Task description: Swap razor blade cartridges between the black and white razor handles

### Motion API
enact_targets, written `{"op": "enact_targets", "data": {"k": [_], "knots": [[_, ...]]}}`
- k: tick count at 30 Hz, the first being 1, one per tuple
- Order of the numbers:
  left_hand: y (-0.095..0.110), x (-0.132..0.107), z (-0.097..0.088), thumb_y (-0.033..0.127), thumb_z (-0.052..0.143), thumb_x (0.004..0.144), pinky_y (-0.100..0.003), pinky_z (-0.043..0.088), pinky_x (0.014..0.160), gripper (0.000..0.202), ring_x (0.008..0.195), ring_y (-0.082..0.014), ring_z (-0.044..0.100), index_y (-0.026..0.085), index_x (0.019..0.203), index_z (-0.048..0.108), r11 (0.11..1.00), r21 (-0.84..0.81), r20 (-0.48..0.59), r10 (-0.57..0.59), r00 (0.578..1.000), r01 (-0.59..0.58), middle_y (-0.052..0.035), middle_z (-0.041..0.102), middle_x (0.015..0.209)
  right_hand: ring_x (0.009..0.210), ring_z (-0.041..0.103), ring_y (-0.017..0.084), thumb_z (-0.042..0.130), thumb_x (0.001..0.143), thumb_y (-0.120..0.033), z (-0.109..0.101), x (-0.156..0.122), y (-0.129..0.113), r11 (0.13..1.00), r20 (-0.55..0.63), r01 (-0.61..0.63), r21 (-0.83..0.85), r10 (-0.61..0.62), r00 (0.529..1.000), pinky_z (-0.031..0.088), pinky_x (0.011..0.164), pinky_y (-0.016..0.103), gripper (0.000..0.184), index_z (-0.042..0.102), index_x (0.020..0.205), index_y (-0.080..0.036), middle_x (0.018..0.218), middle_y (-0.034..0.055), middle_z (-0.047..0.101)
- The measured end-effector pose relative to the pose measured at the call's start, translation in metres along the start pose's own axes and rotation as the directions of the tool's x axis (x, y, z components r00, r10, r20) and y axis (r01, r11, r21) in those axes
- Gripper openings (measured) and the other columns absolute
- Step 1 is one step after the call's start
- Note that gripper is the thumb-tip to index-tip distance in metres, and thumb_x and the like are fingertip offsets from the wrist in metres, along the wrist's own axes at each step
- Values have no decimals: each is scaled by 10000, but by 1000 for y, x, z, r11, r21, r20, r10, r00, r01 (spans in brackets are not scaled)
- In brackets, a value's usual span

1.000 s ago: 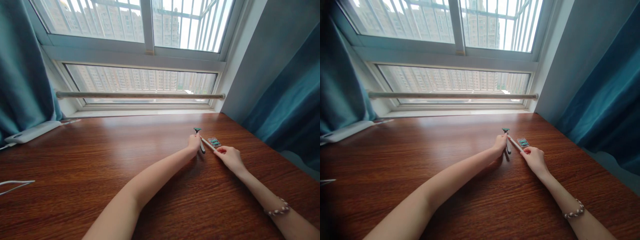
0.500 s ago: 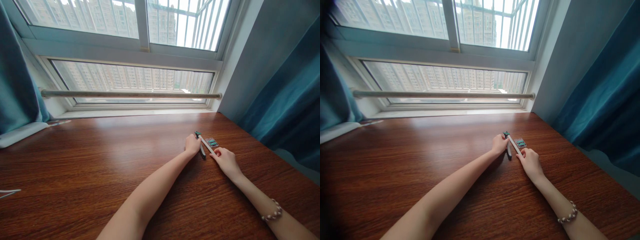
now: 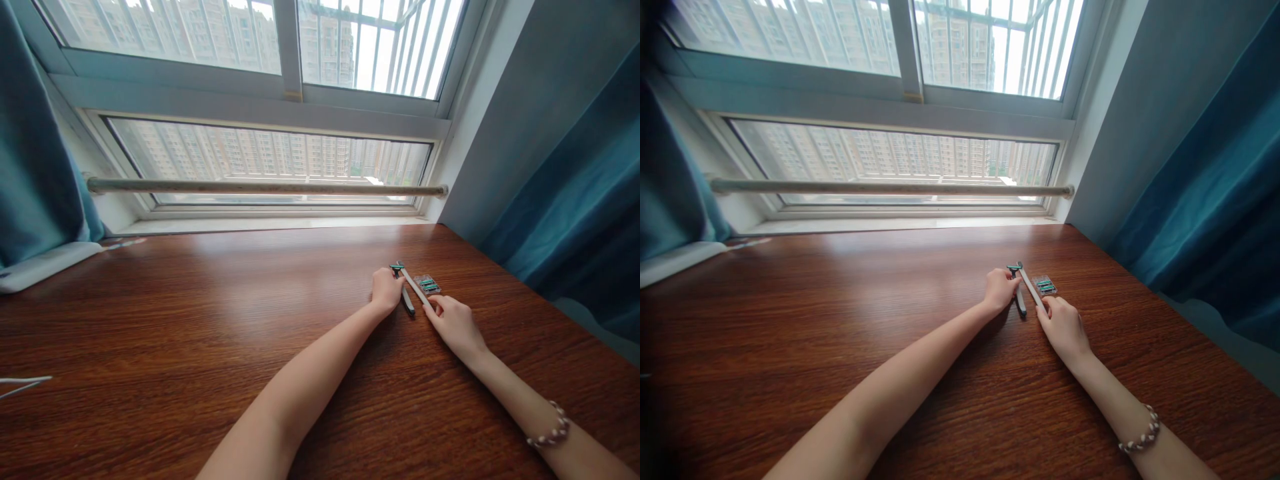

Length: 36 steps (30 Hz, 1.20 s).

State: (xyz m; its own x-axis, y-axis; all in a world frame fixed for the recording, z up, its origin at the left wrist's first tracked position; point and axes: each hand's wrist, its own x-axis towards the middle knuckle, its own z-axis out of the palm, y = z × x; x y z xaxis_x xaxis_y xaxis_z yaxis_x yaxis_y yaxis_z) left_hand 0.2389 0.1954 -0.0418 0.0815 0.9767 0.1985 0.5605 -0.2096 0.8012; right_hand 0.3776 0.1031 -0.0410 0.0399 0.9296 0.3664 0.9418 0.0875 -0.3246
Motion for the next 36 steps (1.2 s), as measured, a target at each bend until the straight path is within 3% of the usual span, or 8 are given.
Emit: {"op": "enact_targets", "data": {"k": [6,22,36], "knots": [[1,-1,-1,309,607,687,-234,394,591,212,602,-153,584,109,678,677,999,43,-9,21,1000,-20,-98,668,679,551,512,160,450,773,-282,-3,-1,-4,998,14,9,-63,-8,1000,364,577,260,220,628,854,-181,625,27,549],[4,6,8,280,576,712,-257,408,664,211,733,-197,604,108,781,676,995,86,-17,47,999,-45,-129,671,802,576,533,167,427,791,-304,-5,1,-7,992,14,-9,-124,11,1000,359,588,263,243,635,833,-185,679,52,579],[4,3,-1,297,632,685,-241,442,660,194,727,-206,630,111,707,684,999,-35,60,-39,997,41,-119,676,670,594,531,169,441,792,-335,-5,0,-6,993,12,-12,-117,14,1000,364,583,269,233,619,838,-193,694,41,554]]}}
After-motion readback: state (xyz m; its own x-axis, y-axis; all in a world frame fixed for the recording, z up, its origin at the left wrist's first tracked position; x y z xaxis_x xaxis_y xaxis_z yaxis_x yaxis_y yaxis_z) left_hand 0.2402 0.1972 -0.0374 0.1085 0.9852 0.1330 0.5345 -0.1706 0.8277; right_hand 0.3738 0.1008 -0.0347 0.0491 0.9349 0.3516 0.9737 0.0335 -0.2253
